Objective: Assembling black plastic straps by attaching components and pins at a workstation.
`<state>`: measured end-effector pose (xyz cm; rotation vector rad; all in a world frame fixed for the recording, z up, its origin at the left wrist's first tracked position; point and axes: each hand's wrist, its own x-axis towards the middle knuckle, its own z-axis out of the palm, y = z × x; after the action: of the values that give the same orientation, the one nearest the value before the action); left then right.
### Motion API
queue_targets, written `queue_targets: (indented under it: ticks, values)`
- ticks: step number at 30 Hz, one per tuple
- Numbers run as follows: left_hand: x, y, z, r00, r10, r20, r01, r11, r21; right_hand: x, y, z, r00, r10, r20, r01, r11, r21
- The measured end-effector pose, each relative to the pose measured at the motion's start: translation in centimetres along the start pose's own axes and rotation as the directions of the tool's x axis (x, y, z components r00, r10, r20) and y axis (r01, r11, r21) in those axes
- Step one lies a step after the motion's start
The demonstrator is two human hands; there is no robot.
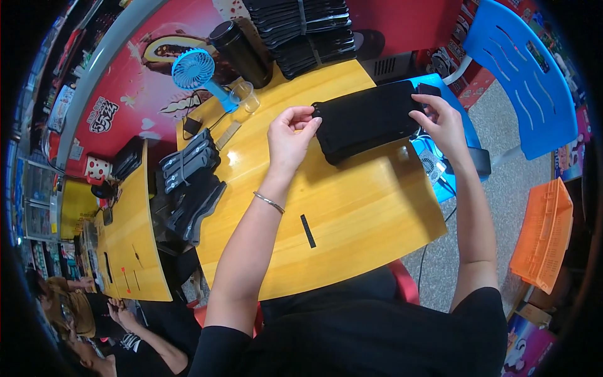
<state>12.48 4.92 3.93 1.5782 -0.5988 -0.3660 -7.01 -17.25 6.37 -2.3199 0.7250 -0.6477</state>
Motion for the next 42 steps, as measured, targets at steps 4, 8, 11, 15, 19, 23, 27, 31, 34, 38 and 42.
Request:
queue_targets:
  ticks: [4, 8, 11, 15, 19, 23, 27, 31, 34, 38, 42]
  values:
    - [0.0, 0.0, 0.0, 1.0, 0.009, -0.015, -0.009, 1.0, 0.021, 0.0, 0.5, 0.5, 0.998, -0.056, -0.04, 0.057, 0.998, 0.022]
    - [0.0, 0.1, 0.1, 0.999, 0.027, -0.035, -0.023, 0.994, 0.104, 0.1, -0.1, 0.3, 1.0, 0.001, 0.004, -0.001, 0.999, -0.036]
    - [-0.1, 0.2, 0.2, 0.997, 0.059, -0.044, -0.052, 0.988, 0.147, -0.1, -0.2, 0.5, 1.0, -0.018, -0.02, 0.017, 1.0, -0.019]
    - [-0.2, 0.3, 0.1, 0.994, 0.084, -0.063, -0.071, 0.978, 0.195, 0.1, 0.2, 1.0, 0.993, -0.107, -0.048, 0.107, 0.994, 0.005]
    - [-0.3, -0.1, 0.4, 0.974, 0.219, -0.057, -0.182, 0.91, 0.373, 0.0, 0.3, 0.8, 0.989, -0.137, -0.058, 0.136, 0.99, -0.032]
    - [-0.8, 0.8, 0.2, 0.935, 0.354, -0.03, -0.29, 0.809, 0.51, -0.2, -0.1, 0.6, 0.99, -0.134, -0.044, 0.132, 0.991, -0.036]
    - [-1.0, 1.7, -0.1, 0.9, 0.43, 0.073, -0.401, 0.751, 0.525, 0.2, 0.2, 0.7, 0.961, -0.264, -0.084, 0.251, 0.958, -0.136]
    - [-0.8, 1.7, -0.5, 0.841, 0.469, 0.27, -0.537, 0.663, 0.522, 0.2, -1.2, 1.0, 0.935, -0.355, 0.007, 0.35, 0.92, -0.175]
    - [-1.2, 1.6, -0.1, 0.807, 0.427, 0.409, -0.591, 0.567, 0.574, -0.1, -1.2, 1.3, 0.92, -0.391, 0.035, 0.386, 0.887, -0.252]
    - [-1.5, 1.0, 0.2, 0.795, 0.399, 0.457, -0.606, 0.549, 0.576, -0.5, -1.2, 1.3, 0.916, -0.391, 0.094, 0.4, 0.864, -0.305]
    - [-1.5, 0.5, 0.3, 0.786, 0.37, 0.495, -0.618, 0.495, 0.61, -0.6, -0.2, 1.7, 0.913, -0.388, 0.129, 0.408, 0.842, -0.352]
